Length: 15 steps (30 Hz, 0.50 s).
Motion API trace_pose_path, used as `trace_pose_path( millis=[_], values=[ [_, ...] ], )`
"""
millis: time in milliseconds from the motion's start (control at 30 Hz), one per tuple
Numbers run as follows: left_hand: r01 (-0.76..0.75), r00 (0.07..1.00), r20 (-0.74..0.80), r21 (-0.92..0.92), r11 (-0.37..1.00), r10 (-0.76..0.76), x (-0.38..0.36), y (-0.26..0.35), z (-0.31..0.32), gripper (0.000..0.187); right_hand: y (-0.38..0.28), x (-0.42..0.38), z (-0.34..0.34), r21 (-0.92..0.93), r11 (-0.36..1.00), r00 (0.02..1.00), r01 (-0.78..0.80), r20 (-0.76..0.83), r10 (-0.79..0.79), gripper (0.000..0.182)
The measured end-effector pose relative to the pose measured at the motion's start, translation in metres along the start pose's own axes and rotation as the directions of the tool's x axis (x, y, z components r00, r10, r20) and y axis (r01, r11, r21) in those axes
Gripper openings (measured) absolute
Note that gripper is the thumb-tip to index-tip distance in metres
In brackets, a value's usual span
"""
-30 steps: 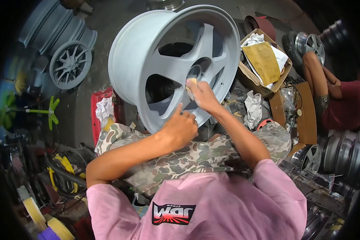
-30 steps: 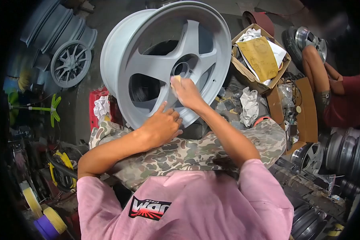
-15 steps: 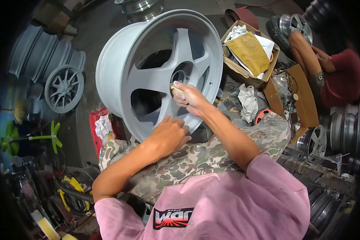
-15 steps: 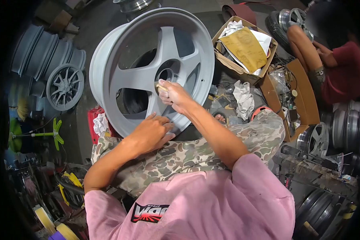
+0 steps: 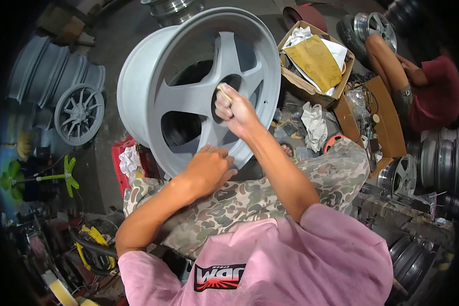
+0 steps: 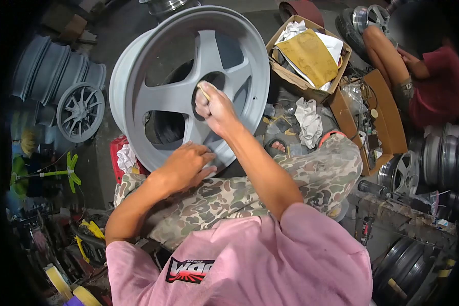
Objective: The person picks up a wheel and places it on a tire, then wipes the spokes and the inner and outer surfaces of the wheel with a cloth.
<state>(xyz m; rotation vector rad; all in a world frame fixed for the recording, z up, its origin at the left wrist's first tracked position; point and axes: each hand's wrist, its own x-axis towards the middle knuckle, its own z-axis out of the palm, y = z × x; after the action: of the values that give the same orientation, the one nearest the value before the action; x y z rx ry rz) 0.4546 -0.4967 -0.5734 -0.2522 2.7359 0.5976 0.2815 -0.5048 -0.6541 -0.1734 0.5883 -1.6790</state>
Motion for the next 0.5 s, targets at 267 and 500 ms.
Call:
trace_pose_path(
  millis=[267, 500],
  values=[
    [-0.049, 0.984, -0.175, -0.026, 0.998, 0.044, -0.006, -0.004, 0.002, 0.026, -0.005, -0.023, -0.026, 0.392, 0.92, 0.992, -0.01, 0.119, -0.04, 0.029],
    [0.021, 1.0, 0.0, -0.016, 1.0, -0.021, -0.003, 0.003, -0.008, 0.036, -0.004, 0.043, -0.027, 0.515, 0.839, 0.96, 0.174, -0.278, -0.029, 0.021]
  ],
)
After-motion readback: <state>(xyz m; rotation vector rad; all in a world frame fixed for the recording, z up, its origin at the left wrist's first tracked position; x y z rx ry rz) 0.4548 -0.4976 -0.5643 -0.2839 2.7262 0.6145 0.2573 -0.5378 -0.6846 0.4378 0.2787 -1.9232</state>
